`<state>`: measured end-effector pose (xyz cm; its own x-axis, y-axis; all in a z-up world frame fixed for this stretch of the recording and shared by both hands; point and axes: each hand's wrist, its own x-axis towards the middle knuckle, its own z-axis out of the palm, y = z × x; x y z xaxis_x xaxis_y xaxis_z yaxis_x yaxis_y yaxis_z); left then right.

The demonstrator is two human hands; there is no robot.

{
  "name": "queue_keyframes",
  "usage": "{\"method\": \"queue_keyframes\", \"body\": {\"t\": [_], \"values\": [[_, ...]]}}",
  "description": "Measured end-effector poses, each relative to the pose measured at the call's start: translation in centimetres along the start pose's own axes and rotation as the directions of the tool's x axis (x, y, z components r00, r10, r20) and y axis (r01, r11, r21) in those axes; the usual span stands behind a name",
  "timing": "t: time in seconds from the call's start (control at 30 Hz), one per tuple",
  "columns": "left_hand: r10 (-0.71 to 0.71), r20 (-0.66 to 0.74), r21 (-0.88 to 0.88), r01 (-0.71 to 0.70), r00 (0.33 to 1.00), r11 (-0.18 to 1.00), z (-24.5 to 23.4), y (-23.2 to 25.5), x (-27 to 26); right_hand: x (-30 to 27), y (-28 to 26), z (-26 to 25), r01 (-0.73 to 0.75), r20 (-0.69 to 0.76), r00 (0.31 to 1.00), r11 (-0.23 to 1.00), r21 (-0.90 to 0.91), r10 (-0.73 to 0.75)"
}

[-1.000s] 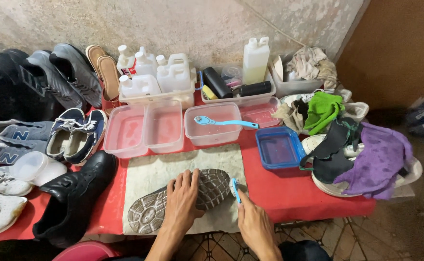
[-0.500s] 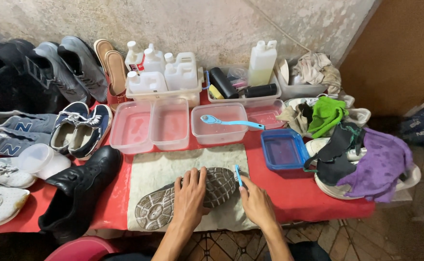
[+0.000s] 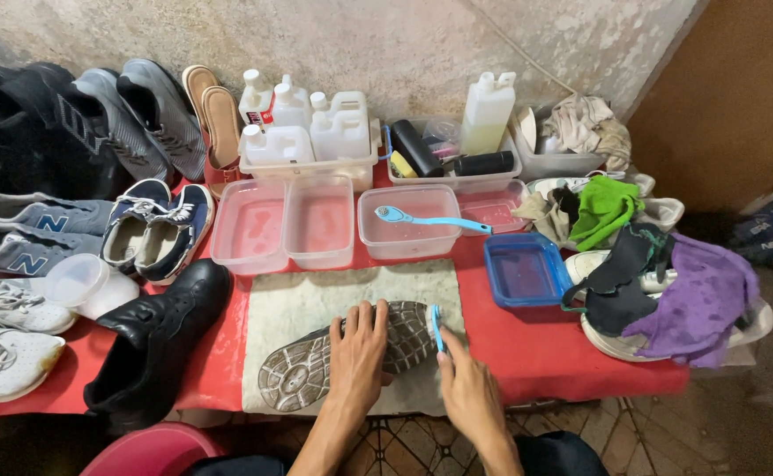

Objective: The person scrubs the sole of a shoe with a toothbrush, repeatedly dipping the brush into a container of water and continuing to clean the shoe's tread pattern.

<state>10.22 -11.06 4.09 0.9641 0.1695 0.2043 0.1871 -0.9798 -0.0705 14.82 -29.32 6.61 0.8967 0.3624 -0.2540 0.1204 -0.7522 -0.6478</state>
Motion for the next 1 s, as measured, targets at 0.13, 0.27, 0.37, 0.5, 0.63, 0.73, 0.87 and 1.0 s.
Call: {"method": "queue_keyframes", "body": {"t": [0.13,0.27,0.37,0.5,0.63,0.73,0.87,1.0], "values": [[-0.004,0.024,-0.007,0.004,1.000,1.000,0.5,-0.1,0.0,0.1,1.2,1.2,-0.021,-0.059,0.998,0.999,-0.042,0.018],[-0.007,0.024,0.005,0.007,1.000,1.000,0.9,0.0,-0.2,3.0,1.7,1.9,-0.001,-0.138,0.990,0.997,-0.075,-0.009],[-0.025,0.036,0.003,0.025,0.999,1.000,0.8,-0.1,0.0,1.3,1.6,1.5,-0.005,-0.099,0.995,1.000,-0.027,0.002],[-0.029,0.045,-0.012,0.030,0.999,0.999,1.0,0.0,0.0,0.5,4.6,2.3,-0.054,-0.026,0.998,0.989,0.141,0.059],[-0.022,-0.001,0.045,0.022,1.000,0.999,0.4,0.3,-0.4,5.3,7.2,3.6,0.000,0.013,1.000,0.938,0.347,-0.005],[-0.028,0.013,0.045,0.028,1.000,0.999,0.5,0.2,-0.2,4.9,6.5,3.1,0.043,0.002,0.999,0.942,0.332,-0.046],[-0.029,0.029,0.009,0.029,0.999,1.000,0.8,0.0,0.0,1.7,5.8,2.6,0.006,-0.021,1.000,0.979,0.206,-0.002],[-0.017,-0.004,0.052,0.017,1.000,0.998,0.7,0.1,-0.4,5.1,5.6,2.6,0.020,-0.026,1.000,0.983,0.183,-0.016]]}}
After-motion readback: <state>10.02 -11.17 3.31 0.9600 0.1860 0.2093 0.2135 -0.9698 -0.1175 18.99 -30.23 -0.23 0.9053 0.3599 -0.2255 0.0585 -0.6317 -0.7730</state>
